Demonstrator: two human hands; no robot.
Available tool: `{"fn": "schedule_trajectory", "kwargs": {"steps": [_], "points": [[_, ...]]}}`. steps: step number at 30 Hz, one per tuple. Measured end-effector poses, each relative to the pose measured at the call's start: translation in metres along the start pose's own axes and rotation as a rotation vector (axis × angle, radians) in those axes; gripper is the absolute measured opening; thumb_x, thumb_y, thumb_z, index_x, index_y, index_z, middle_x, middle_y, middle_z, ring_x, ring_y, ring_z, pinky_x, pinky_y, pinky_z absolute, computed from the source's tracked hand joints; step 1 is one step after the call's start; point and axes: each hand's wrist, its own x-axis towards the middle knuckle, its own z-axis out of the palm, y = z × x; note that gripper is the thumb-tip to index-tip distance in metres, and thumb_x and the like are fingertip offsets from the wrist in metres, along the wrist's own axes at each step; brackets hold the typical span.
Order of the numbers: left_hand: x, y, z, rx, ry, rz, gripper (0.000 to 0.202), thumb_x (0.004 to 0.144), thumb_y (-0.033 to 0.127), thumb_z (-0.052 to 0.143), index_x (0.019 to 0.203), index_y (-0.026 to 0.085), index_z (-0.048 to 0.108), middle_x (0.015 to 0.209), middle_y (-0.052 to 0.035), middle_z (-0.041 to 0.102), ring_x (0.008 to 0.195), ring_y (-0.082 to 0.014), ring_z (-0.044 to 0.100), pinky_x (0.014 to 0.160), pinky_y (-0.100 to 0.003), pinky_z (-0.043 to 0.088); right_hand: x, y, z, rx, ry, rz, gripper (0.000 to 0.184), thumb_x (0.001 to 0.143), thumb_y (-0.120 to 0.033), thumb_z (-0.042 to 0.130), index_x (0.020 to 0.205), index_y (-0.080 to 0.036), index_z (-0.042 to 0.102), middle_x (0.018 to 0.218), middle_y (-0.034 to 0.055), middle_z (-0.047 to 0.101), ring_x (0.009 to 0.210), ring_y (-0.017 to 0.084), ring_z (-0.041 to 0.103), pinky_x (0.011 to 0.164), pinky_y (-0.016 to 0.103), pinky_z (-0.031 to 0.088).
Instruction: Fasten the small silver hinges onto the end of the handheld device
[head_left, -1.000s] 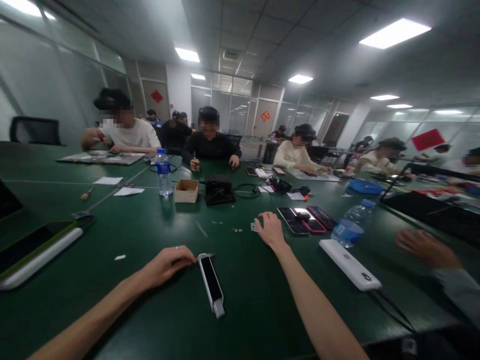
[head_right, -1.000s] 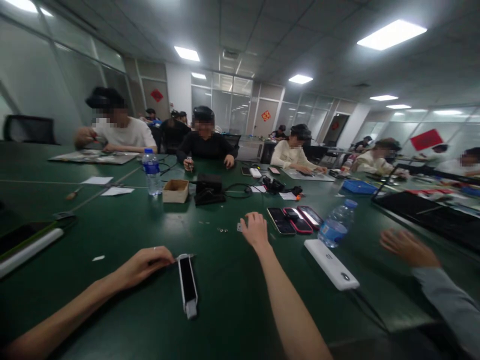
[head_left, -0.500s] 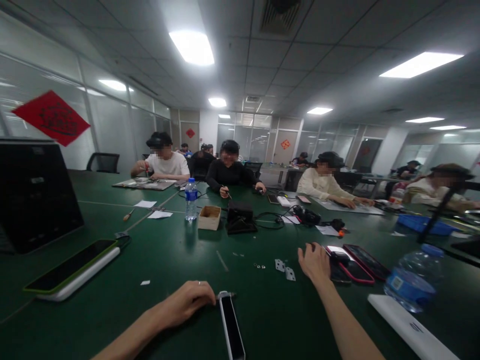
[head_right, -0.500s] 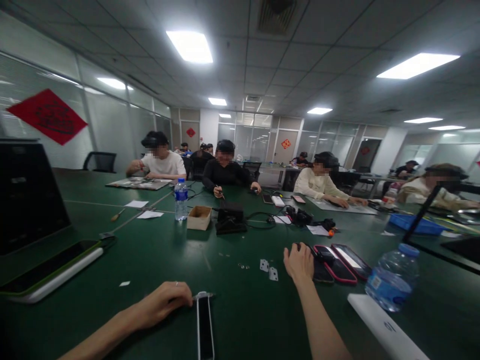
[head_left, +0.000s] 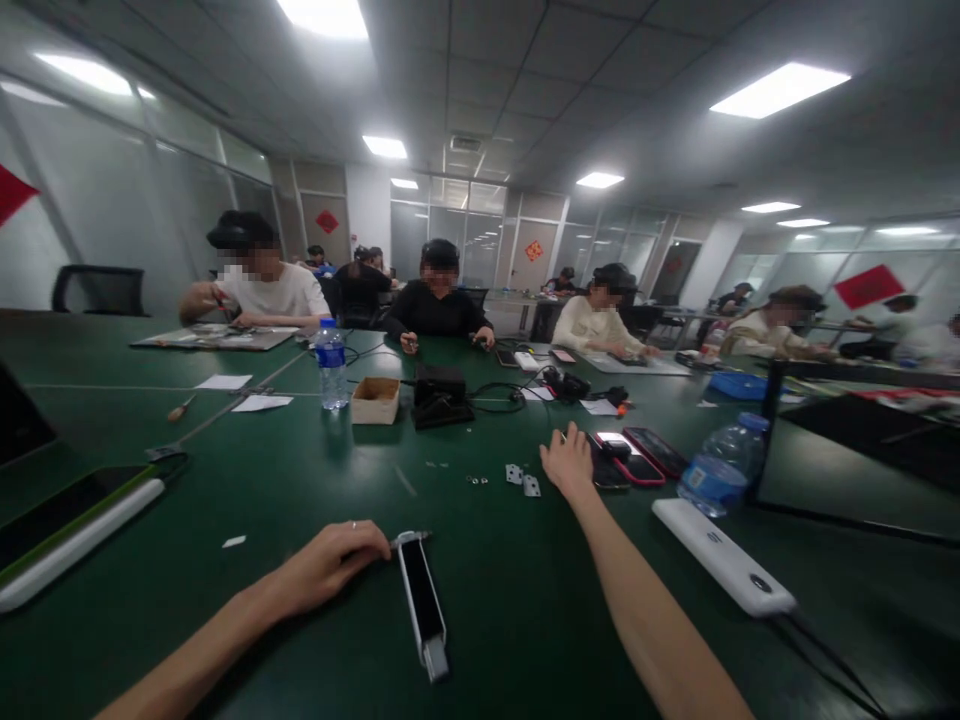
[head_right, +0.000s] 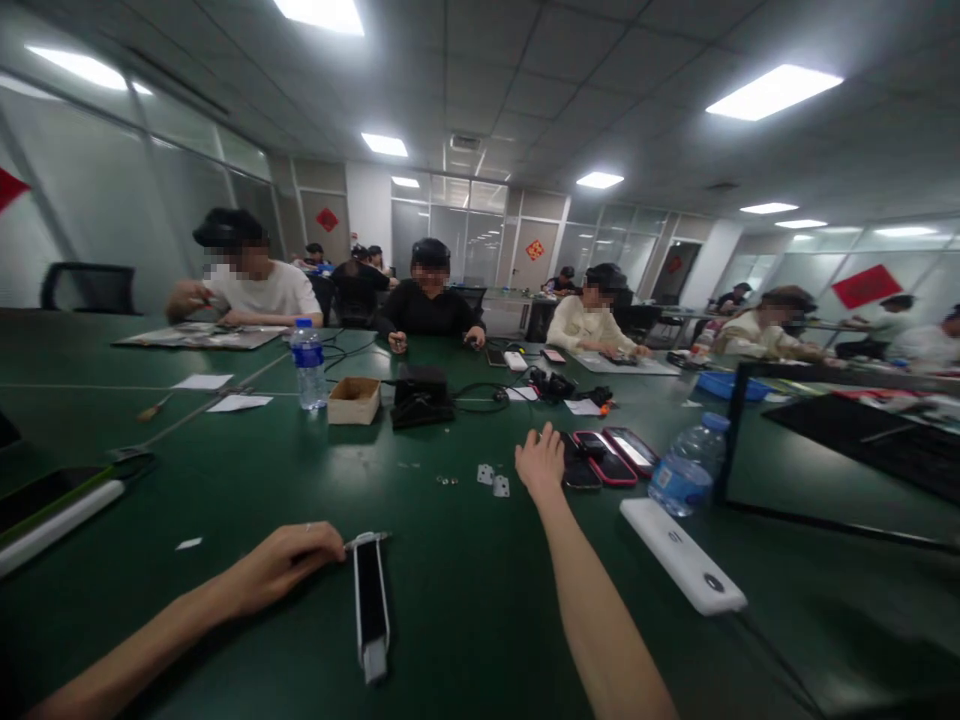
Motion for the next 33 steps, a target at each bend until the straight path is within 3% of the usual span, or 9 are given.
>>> {"fn": "schedule_trajectory", "kwargs": {"steps": [11,22,33], "points": [[0.0044,0.0026,-0.0031,-0.008,-0.006,0.005,0.024,0.092,0.023,0.040,0.098,0.019,0.063,0.095,-0.0038,0.065,0.085,-0.0160,0.060,0.078,-0.024,0.048,-0.0062,-0.0023,-0.0031,0.046,-0.092,0.054,0.050,0.090,-0.032,0.032,0.132,-0.005,0.043,0.149,0.0228,0.019,0.133,0.036,0.021,0.103,0.048,0.018],[0.0025,0.0034,-0.0033,0.014,0.014,-0.010,0.023,0.090,0.022,0.041,0.096,0.019,0.063,0.093,-0.0029,0.065,0.084,-0.0159,0.060,0.076,-0.024,0.048,-0.0060,0.0020,0.0015,-0.019,-0.106,0.207,0.063,0.088,-0.046,0.035,0.137,-0.008,0.039,0.148,0.0234,0.019,0.130,0.040,0.021,0.102,0.057,0.013],[0.0013,-0.0008,-0.0017,-0.019,0.000,-0.012,0.023,0.091,0.023,0.041,0.096,0.020,0.063,0.094,-0.0030,0.065,0.084,-0.0162,0.060,0.077,-0.023,0.047,0.0005,0.0052,0.0035,0.027,-0.213,0.223,0.072,0.087,-0.057,0.026,0.142,-0.010,0.029,0.150,0.0230,0.009,0.131,0.042,0.014,0.097,0.063,0.013]]}}
